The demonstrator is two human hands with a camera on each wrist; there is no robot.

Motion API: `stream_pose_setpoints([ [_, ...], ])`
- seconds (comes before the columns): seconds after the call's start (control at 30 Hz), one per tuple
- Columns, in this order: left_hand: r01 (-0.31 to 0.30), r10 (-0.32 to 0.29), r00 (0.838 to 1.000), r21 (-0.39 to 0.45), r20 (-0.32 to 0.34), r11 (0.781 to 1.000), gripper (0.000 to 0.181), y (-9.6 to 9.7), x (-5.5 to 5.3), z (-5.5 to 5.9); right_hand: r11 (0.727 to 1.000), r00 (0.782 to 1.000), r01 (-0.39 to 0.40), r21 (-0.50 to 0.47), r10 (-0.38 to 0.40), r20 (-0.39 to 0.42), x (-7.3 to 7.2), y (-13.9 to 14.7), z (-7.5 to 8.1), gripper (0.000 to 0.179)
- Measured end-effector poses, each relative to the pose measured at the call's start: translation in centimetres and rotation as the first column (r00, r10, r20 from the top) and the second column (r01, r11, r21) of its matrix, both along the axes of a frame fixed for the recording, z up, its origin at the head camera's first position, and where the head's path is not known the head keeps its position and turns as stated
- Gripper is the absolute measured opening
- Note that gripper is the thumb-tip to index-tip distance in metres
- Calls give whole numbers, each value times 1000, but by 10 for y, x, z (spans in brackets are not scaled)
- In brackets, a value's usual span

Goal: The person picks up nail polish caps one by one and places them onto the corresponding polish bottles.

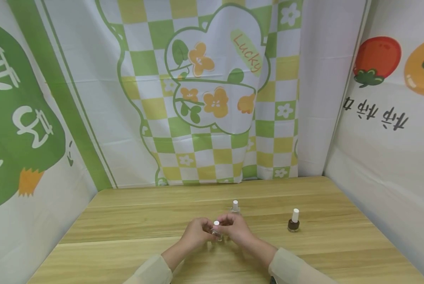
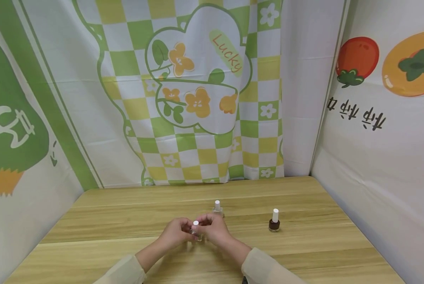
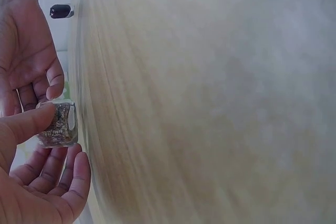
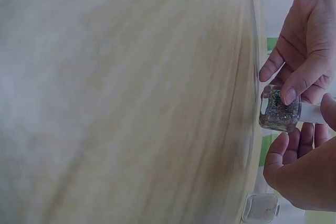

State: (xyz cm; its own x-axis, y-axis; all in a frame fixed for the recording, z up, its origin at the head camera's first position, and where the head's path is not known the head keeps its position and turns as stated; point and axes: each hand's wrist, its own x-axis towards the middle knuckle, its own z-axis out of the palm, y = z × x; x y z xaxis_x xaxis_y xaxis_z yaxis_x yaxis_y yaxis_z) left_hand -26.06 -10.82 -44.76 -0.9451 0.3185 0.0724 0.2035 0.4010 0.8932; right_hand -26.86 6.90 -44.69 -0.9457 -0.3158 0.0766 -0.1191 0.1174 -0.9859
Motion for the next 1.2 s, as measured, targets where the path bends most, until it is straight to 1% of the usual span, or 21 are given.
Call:
stream_pose_setpoints([
  [0.2, 4, -4, 1000, -5, 4, 1000, 23, 0, 0, -1, 1000, 1000, -8, 11, 8, 19, -1, 0, -3, 25],
  [0.33, 2, -2, 1000, -4, 17, 1000, 23, 0, 0, -1, 1000, 1000, -13, 11, 13, 19, -4, 0, -6, 24],
  [0.43, 3, -3, 1000, -8, 11, 1000, 23, 0, -1, -1, 1000, 1000, -15, 13, 15, 17, -4, 0, -6, 23],
  [0.77, -19, 19, 1000, -56, -8, 998, 23, 1, -2, -1, 999, 1000, -6, 46, 5, 16, 0, 0, -1, 24],
  [0.97, -12, 12, 1000, -48, -8, 999, 23, 1, -2, -1, 998, 999, -27, 62, 24, 34, 1, 0, 1, 24],
  [1.2, -8, 8, 1000, -35, -19, 999, 24, 0, -1, -3, 998, 999, -10, 66, 8, 37, 3, -2, 2, 23],
])
